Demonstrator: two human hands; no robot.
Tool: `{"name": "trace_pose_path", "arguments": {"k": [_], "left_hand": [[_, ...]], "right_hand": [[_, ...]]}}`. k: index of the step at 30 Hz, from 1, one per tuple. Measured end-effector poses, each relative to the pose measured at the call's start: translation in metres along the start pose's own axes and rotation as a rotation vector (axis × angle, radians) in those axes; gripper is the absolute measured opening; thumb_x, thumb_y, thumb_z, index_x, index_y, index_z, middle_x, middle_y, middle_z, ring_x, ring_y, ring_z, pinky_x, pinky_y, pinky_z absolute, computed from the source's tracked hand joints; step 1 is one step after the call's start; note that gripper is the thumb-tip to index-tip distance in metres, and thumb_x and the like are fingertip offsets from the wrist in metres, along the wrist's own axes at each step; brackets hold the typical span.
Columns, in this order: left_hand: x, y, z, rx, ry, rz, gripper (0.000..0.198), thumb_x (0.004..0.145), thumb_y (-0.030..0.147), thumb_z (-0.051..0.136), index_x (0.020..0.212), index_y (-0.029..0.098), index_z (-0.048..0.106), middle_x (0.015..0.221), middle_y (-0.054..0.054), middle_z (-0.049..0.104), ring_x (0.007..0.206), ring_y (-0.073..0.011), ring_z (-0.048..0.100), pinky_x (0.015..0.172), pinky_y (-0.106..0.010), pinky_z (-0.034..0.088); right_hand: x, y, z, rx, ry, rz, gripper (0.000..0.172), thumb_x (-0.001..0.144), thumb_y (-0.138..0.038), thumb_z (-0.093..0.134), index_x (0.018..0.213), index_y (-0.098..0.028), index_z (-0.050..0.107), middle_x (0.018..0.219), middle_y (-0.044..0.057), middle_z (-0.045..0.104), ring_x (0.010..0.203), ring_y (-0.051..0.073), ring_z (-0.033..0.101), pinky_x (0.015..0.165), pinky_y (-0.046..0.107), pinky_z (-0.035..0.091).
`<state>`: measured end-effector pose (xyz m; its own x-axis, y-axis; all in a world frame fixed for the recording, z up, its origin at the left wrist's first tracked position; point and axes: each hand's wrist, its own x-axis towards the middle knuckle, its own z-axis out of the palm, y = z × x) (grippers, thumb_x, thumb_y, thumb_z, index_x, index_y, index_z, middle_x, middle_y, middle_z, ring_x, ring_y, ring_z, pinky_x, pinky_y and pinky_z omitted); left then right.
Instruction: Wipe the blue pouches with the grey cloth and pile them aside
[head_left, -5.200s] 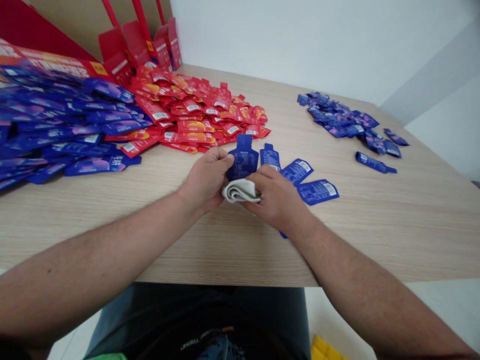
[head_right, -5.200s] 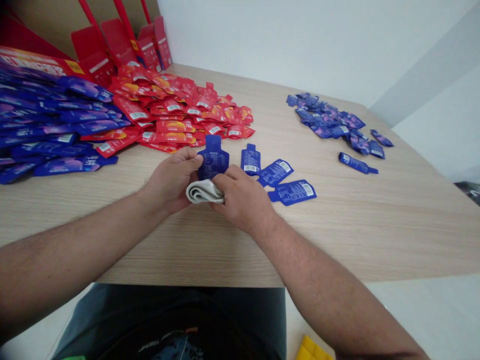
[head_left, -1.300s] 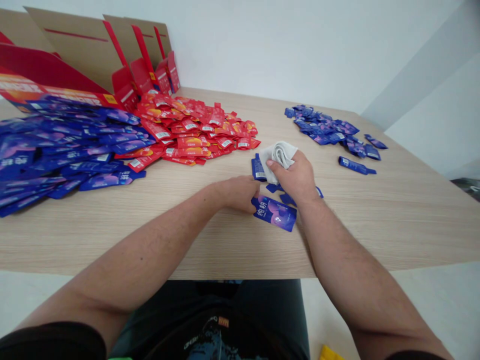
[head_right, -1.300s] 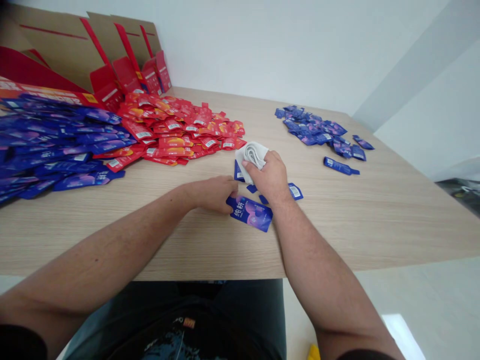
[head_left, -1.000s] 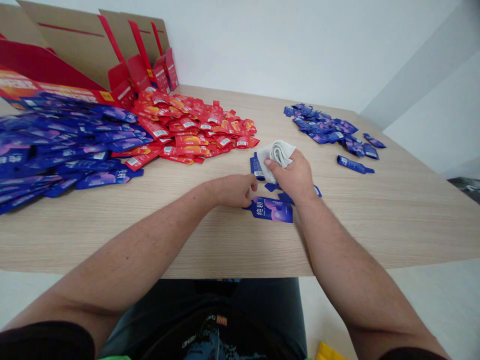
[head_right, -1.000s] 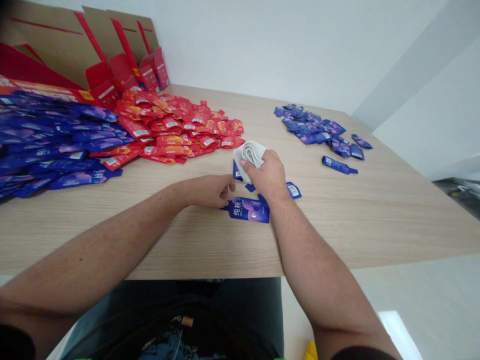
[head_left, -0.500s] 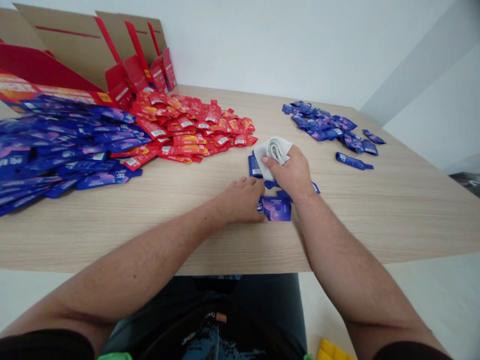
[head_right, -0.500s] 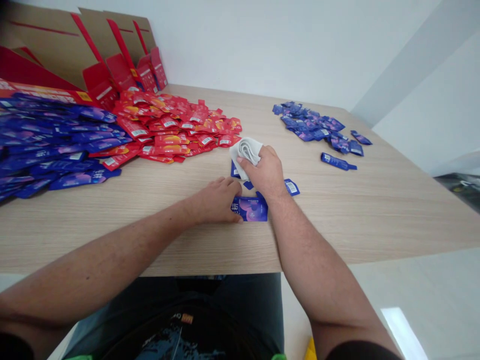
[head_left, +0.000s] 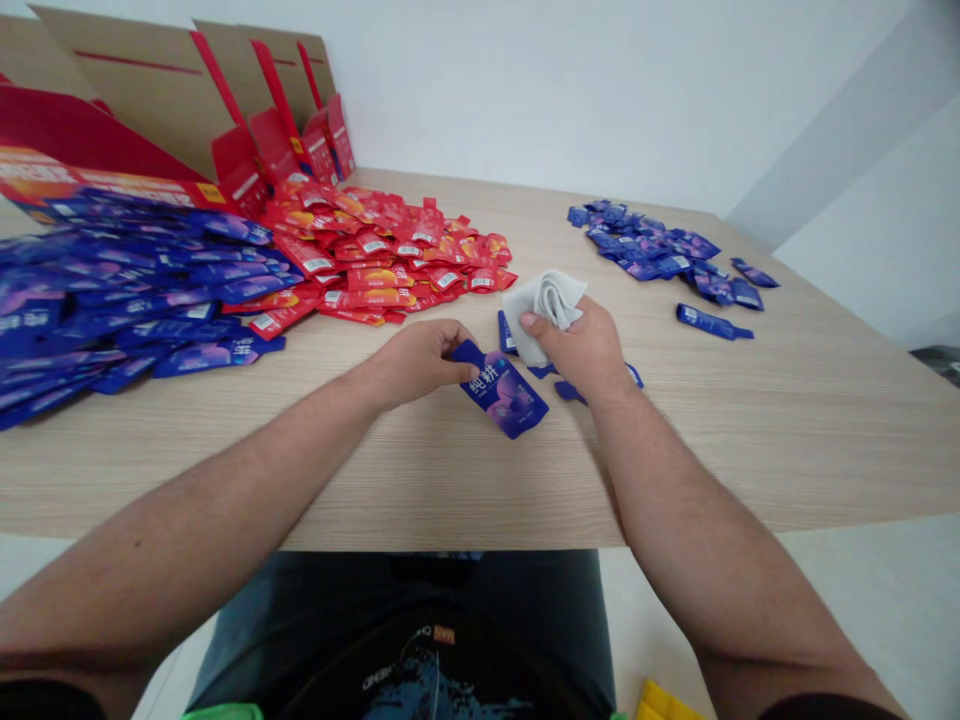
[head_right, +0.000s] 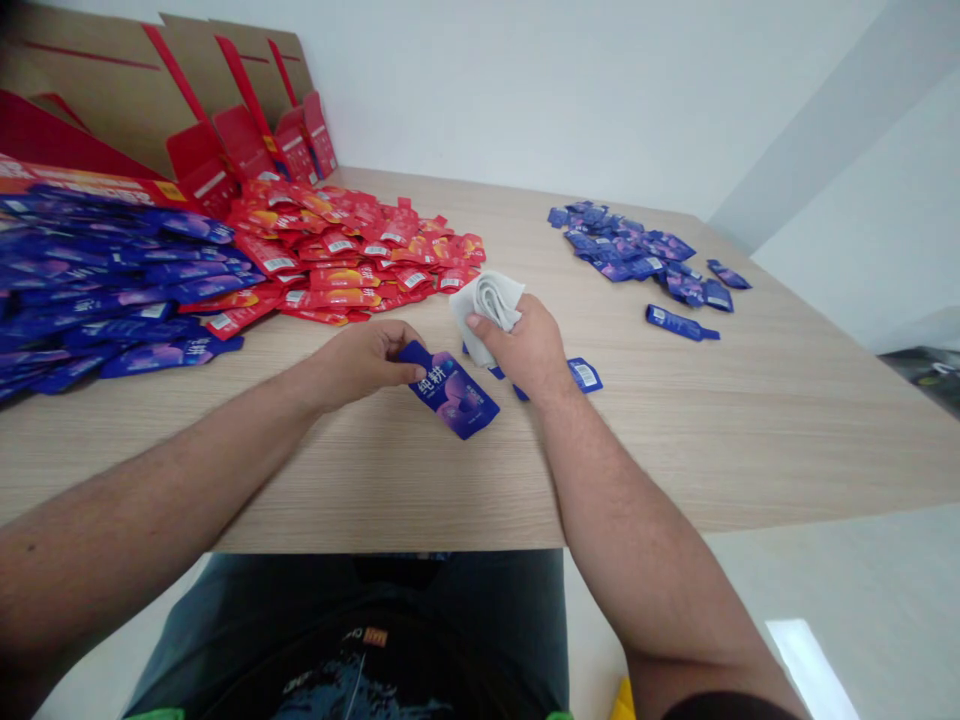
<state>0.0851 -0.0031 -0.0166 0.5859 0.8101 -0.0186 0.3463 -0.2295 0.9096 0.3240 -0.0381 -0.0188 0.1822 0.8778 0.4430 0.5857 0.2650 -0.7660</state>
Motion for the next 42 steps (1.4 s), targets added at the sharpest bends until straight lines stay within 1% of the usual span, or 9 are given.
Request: {"name": "trace_pose_path", "arguments": {"k": [6, 11, 14, 18, 23, 30, 33, 38, 42], "left_hand": [[0.006, -0.012, -0.004, -0.294, 0.204, -0.006, 0.023, 0.072, 0.030, 0.081, 0.080, 0.017, 0.062, 0.061, 0.002, 0.060, 0.051, -0.0083, 0.048, 0.049, -0.022, 0.034], [0.004, -0.011, 0.007, -0.318, 0.220, 0.003, 0.021, 0.075, 0.025, 0.080, 0.077, 0.017, 0.061, 0.058, 0.004, 0.057, 0.050, -0.0075, 0.046, 0.047, -0.021, 0.031], [0.004, -0.012, 0.011, -0.327, 0.237, 0.009, 0.019, 0.076, 0.023, 0.079, 0.076, 0.017, 0.061, 0.059, 0.004, 0.058, 0.050, -0.0071, 0.046, 0.047, -0.021, 0.032], [0.005, -0.015, 0.013, -0.355, 0.250, 0.009, 0.016, 0.079, 0.023, 0.076, 0.079, 0.017, 0.061, 0.060, 0.004, 0.059, 0.050, -0.0079, 0.049, 0.047, -0.021, 0.036], [0.002, -0.015, 0.016, -0.481, 0.246, -0.002, 0.015, 0.086, 0.027, 0.071, 0.081, 0.017, 0.060, 0.064, 0.002, 0.062, 0.052, -0.0092, 0.056, 0.052, -0.022, 0.048], [0.003, -0.016, 0.024, -0.550, 0.217, -0.033, 0.018, 0.088, 0.024, 0.067, 0.076, 0.019, 0.054, 0.061, 0.002, 0.061, 0.051, -0.0092, 0.056, 0.053, -0.022, 0.048], [0.002, -0.017, 0.027, -0.595, 0.219, -0.017, 0.020, 0.083, 0.022, 0.069, 0.073, 0.019, 0.052, 0.064, 0.003, 0.060, 0.055, -0.0097, 0.057, 0.056, -0.023, 0.051], [-0.002, -0.013, 0.029, -0.652, 0.268, -0.053, 0.023, 0.075, 0.022, 0.071, 0.071, 0.020, 0.048, 0.062, 0.005, 0.053, 0.054, -0.0093, 0.052, 0.053, -0.023, 0.051], [-0.004, -0.008, 0.028, -0.677, 0.225, -0.063, 0.025, 0.073, 0.025, 0.071, 0.072, 0.021, 0.047, 0.063, 0.005, 0.054, 0.055, -0.0101, 0.053, 0.053, -0.024, 0.051]], "right_hand": [[-0.007, -0.007, 0.004, 0.653, -0.266, 0.347, 0.061, 0.065, -0.065, 0.087, 0.108, -0.025, 0.071, 0.093, 0.004, 0.079, 0.085, 0.026, 0.075, 0.079, 0.041, 0.061], [-0.018, -0.013, 0.009, 0.656, -0.544, 0.448, 0.054, 0.062, -0.058, 0.093, 0.100, -0.024, 0.076, 0.093, 0.004, 0.080, 0.083, 0.024, 0.075, 0.078, 0.039, 0.061], [-0.021, -0.014, 0.013, 0.568, -0.588, 0.414, 0.048, 0.065, -0.055, 0.093, 0.098, -0.023, 0.078, 0.091, 0.003, 0.080, 0.076, 0.021, 0.073, 0.073, 0.036, 0.059], [-0.022, -0.011, 0.017, 0.503, -0.542, 0.403, 0.047, 0.063, -0.052, 0.094, 0.094, -0.021, 0.079, 0.088, 0.004, 0.080, 0.073, 0.021, 0.072, 0.070, 0.036, 0.058], [-0.020, -0.013, 0.019, 0.743, -0.381, 0.435, 0.056, 0.063, -0.054, 0.094, 0.105, -0.021, 0.076, 0.098, 0.006, 0.081, 0.086, 0.027, 0.077, 0.082, 0.042, 0.062], [-0.020, -0.019, 0.023, 0.780, -0.332, 0.443, 0.063, 0.060, -0.059, 0.094, 0.106, -0.022, 0.072, 0.095, 0.007, 0.080, 0.087, 0.029, 0.076, 0.082, 0.045, 0.063], [-0.021, -0.018, 0.023, 0.522, -0.260, 0.311, 0.050, 0.072, -0.060, 0.084, 0.103, -0.022, 0.073, 0.093, 0.006, 0.077, 0.089, 0.028, 0.073, 0.083, 0.046, 0.061], [-0.022, -0.022, 0.014, -0.146, -0.177, -0.193, 0.023, 0.078, -0.043, 0.079, 0.087, -0.024, 0.072, 0.090, 0.006, 0.071, 0.090, 0.026, 0.066, 0.082, 0.041, 0.055], [-0.019, -0.021, 0.009, -0.224, -0.115, -0.249, 0.023, 0.085, -0.043, 0.072, 0.096, -0.023, 0.073, 0.093, 0.007, 0.071, 0.089, 0.026, 0.066, 0.080, 0.040, 0.053]]}}
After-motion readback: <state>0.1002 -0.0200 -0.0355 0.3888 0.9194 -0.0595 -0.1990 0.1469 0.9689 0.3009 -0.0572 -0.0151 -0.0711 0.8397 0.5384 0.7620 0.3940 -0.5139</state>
